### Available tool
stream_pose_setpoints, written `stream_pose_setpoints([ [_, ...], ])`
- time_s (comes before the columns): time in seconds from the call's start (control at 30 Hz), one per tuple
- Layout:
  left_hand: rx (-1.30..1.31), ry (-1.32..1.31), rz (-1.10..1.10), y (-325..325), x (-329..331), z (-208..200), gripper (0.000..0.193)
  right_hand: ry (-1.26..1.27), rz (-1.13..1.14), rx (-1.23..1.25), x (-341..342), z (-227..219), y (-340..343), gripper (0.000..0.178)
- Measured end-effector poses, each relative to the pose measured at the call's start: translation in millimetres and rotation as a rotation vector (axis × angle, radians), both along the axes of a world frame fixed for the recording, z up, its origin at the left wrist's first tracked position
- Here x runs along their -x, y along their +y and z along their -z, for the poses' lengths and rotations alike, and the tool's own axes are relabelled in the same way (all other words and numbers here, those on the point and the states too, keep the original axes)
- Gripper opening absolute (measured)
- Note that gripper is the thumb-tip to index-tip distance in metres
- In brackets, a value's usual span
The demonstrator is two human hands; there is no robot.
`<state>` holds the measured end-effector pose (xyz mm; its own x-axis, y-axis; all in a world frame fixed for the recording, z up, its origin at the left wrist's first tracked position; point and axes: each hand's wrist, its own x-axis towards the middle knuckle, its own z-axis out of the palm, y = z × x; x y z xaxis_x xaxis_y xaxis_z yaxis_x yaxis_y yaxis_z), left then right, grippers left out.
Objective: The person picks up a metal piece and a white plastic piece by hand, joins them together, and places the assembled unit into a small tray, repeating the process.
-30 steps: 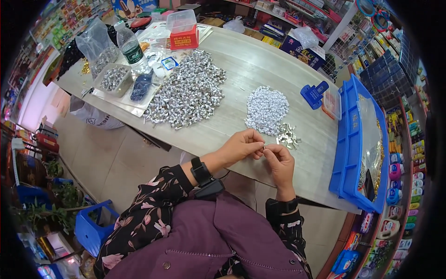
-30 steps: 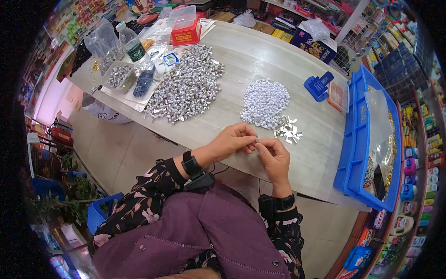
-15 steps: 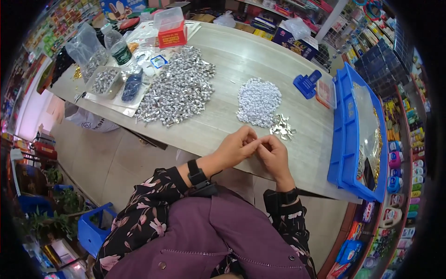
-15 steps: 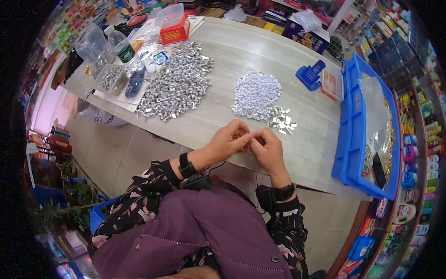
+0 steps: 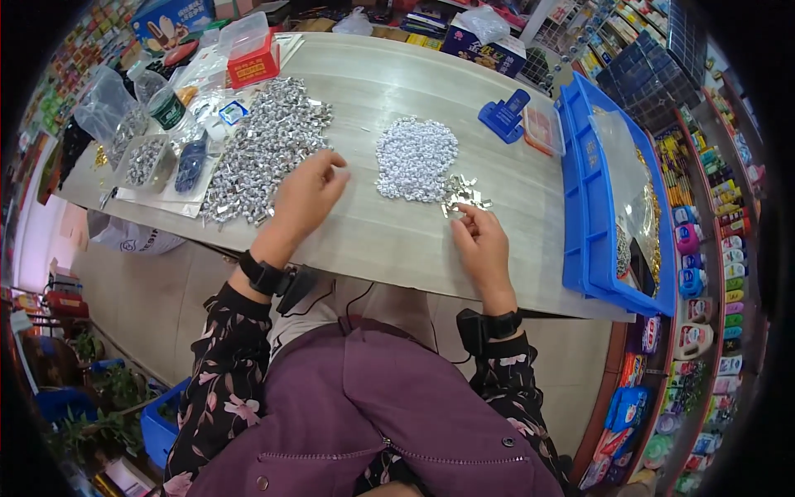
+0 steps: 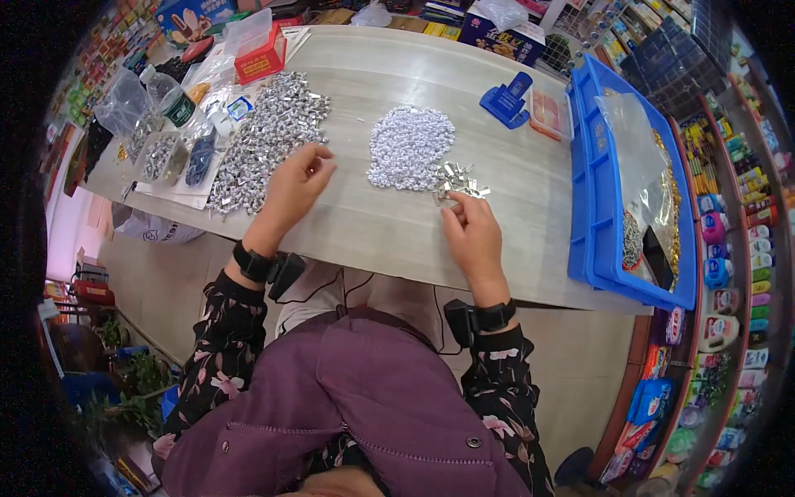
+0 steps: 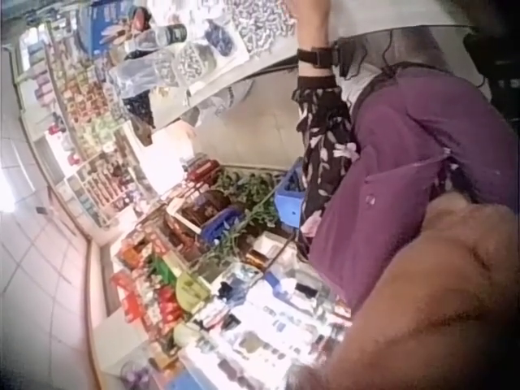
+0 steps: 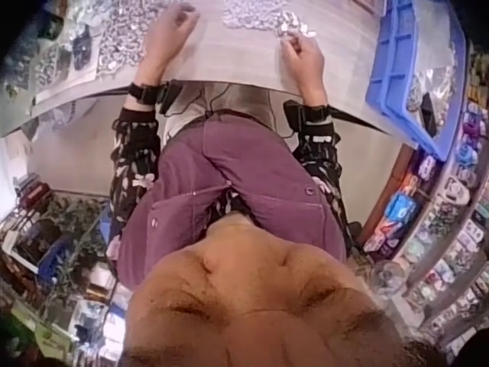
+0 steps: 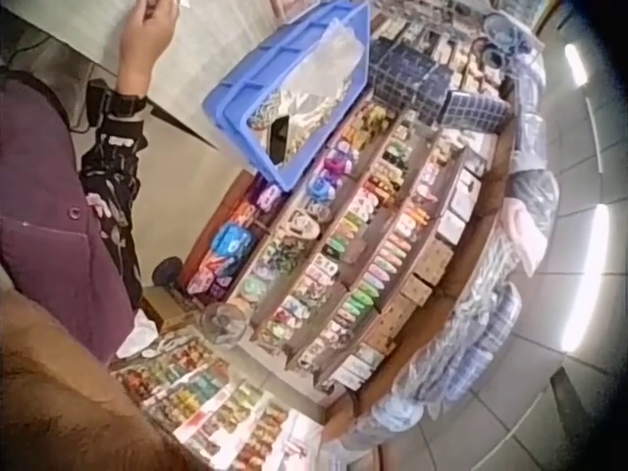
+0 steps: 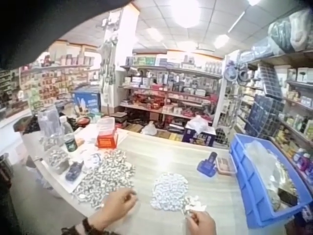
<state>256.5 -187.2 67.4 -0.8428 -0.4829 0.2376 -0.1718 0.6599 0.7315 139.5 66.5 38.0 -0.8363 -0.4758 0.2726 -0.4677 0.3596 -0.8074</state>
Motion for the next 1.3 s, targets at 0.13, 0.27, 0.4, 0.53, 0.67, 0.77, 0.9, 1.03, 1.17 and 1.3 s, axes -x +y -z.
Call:
stream_pose_setpoints([
  [0.13, 0.214, 0.048, 0.170, 28.7, 18.4, 8.5, 0.013, 0.277, 0.056, -0.223, -3.9, -2.4, -9.1, 0.028],
  [0.27, 0.388, 0.042, 0.258, 36.8, 31.8, 21.8, 0.011, 0.258, 0.050, -0.234, -6.1, -4.4, -11.5, 0.020],
  [0.4, 0.412, 0.040, 0.297, 34.8, 35.7, 25.8, 0.010, 0.241, 0.063, -0.197, -7.0, -0.7, -10.6, 0.015],
  [0.53, 0.420, 0.108, 0.306, 32.8, 33.1, 28.7, 0.004, 0.296, 0.052, -0.155, -3.9, -0.2, -12.6, 0.015],
  [0.67, 0.418, 0.109, 0.309, 31.2, 31.7, 31.0, 0.003, 0.277, 0.072, -0.215, -3.8, -4.5, -13.7, 0.011],
  [0.77, 0.428, 0.122, 0.298, 32.1, 29.0, 27.5, 0.004, 0.354, 0.078, -0.217, -0.5, 0.1, -13.5, 0.009],
  [0.9, 0.470, 0.043, 0.258, 31.9, 19.1, 29.5, 0.003, 0.340, 0.040, -0.166, 1.3, 6.1, -14.8, 0.008],
  [1.03, 0.442, 0.045, 0.283, 35.8, 10.3, 18.7, 0.002, 0.359, 0.058, -0.148, 1.4, 2.0, -11.3, 0.007],
  [1.17, 0.422, 0.026, 0.291, 31.6, 13.8, 19.7, 0.004, 0.333, 0.076, -0.169, 3.3, 2.5, -12.0, 0.008],
  [1.3, 0.430, 0.004, 0.218, 24.9, 12.9, 27.9, 0.006, 0.254, 0.097, -0.076, 6.4, 3.5, -13.1, 0.010],
])
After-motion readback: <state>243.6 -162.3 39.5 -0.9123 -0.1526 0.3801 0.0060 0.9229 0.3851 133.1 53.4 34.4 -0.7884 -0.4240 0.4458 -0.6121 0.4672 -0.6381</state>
